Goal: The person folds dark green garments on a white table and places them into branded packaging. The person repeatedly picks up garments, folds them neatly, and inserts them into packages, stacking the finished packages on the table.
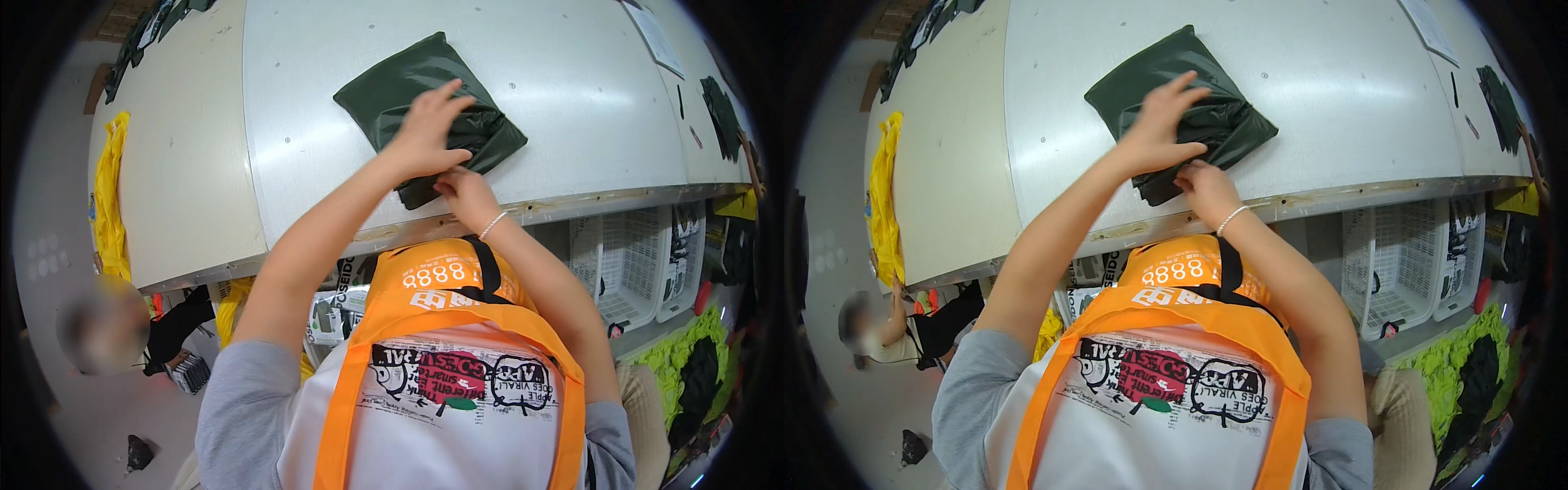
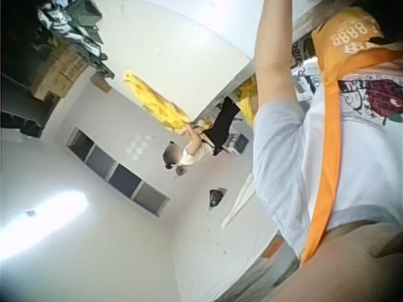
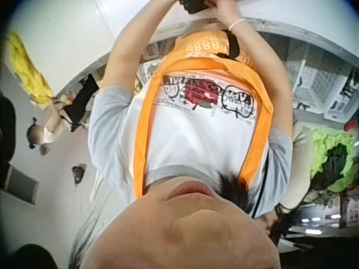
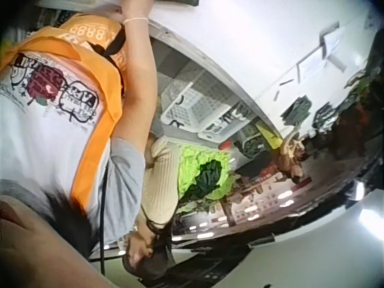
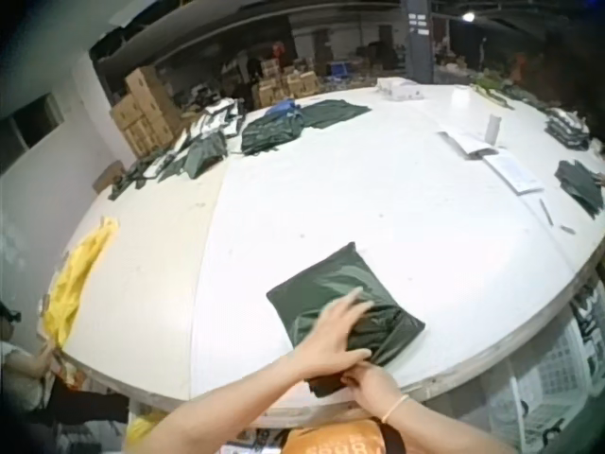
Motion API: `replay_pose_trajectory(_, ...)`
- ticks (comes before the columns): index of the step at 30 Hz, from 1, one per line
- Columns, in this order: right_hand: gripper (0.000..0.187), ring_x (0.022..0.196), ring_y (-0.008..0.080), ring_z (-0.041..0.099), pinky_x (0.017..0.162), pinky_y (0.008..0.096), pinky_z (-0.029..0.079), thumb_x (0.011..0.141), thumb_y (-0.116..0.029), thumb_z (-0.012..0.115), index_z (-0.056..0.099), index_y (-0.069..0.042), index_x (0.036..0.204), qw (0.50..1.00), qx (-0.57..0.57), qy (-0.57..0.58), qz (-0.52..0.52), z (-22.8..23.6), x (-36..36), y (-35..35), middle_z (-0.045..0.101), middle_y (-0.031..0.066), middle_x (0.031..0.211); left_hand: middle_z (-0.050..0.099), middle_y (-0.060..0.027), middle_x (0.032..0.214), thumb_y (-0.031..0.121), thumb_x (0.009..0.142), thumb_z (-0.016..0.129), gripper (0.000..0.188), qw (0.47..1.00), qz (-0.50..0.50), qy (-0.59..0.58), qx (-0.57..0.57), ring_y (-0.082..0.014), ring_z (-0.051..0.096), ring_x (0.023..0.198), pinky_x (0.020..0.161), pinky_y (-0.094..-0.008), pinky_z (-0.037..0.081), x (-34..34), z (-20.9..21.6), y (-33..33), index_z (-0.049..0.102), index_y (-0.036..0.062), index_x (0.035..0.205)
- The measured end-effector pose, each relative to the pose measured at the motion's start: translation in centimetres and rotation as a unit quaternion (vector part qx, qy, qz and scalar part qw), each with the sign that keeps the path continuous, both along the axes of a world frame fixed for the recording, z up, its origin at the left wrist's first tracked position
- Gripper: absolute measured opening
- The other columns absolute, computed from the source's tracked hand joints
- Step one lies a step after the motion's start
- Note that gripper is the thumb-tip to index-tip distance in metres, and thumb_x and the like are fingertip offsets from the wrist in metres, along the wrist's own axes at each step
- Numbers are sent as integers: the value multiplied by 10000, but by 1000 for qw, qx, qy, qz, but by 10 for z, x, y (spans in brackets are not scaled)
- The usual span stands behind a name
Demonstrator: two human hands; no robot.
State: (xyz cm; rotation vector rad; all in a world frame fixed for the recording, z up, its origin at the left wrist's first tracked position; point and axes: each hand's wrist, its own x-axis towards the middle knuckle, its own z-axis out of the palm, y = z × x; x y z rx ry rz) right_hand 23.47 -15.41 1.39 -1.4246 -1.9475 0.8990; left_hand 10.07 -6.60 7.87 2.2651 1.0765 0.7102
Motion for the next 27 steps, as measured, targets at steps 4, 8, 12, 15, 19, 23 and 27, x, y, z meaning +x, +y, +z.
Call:
replay_pose_trajectory(4, 96, 713, 336, 578, 645, 396, 466, 800, -113, 654, 636, -19, 793, 998, 31, 61, -13, 26, 10, 10, 582, 148, 752, 456, -170, 1315, 280, 616, 838, 848, 1000, -7, 23, -3, -324, 439, 1206, 1027, -411, 354, -68, 24, -38, 427, 52, 1321)
replay_pose_trajectory(8, 89, 704, 326, 577, 630, 379, 459, 801, -90, 651, 638, -2, 797, 997, 3, 71, -30, 39, 16, 16, 584, 146, 740, 481, -160, 1250, 227, 601, 865, 866, 999, 29, -42, -18, -288, 493, 1142, 949, -373, 436, -72, -5, -59, 415, 41, 1317)
replay_pose_trajectory(12, 87, 692, 320, 576, 616, 362, 451, 806, -76, 645, 639, 11, 813, 994, -32, 87, -55, 54, 22, 22, 587, 146, 741, 510, -144, 1214, 170, 624, 855, 780, 993, 34, -112, -4, -258, 545, 1070, 881, -345, 486, -61, -13, -62, 454, 25, 1278)
replay_pose_trajectory(15, 87, 693, 319, 577, 615, 355, 449, 809, -71, 639, 639, 15, 819, 992, -64, 85, -70, 57, 24, 22, 588, 146, 745, 551, -133, 1170, 124, 671, 809, 610, 992, -19, -107, 64, -271, 564, 1034, 851, -345, 495, -55, -7, -57, 529, 26, 1204)
replay_pose_trajectory(19, 76, 712, 324, 586, 632, 367, 462, 804, -65, 638, 644, 6, 829, 998, -26, 41, -37, 58, 32, 22, 593, 147, 788, 596, -117, 1103, 54, 726, 733, 383, 984, -109, -84, 115, -289, 583, 974, 805, -352, 505, -47, -16, -42, 619, 46, 1092)
replay_pose_trajectory(23, 82, 755, 324, 594, 669, 391, 483, 802, -88, 631, 654, -21, 843, 996, -10, -40, 75, 44, 37, 4, 597, 130, 850, 606, -89, 1041, 52, 722, 713, 320, 982, -153, -18, 112, -276, 589, 918, 752, -344, 514, -34, -32, -36, 637, 65, 1033)
replay_pose_trajectory(27, 104, 803, 304, 600, 706, 390, 493, 813, -121, 614, 656, -41, 865, 987, 12, -83, 135, 47, 41, -9, 603, 104, 866, 604, -96, 952, 62, 692, 663, 132, 948, -289, 129, 27, -298, 603, 879, 680, -367, 511, -7, -46, -20, 642, 34, 820)
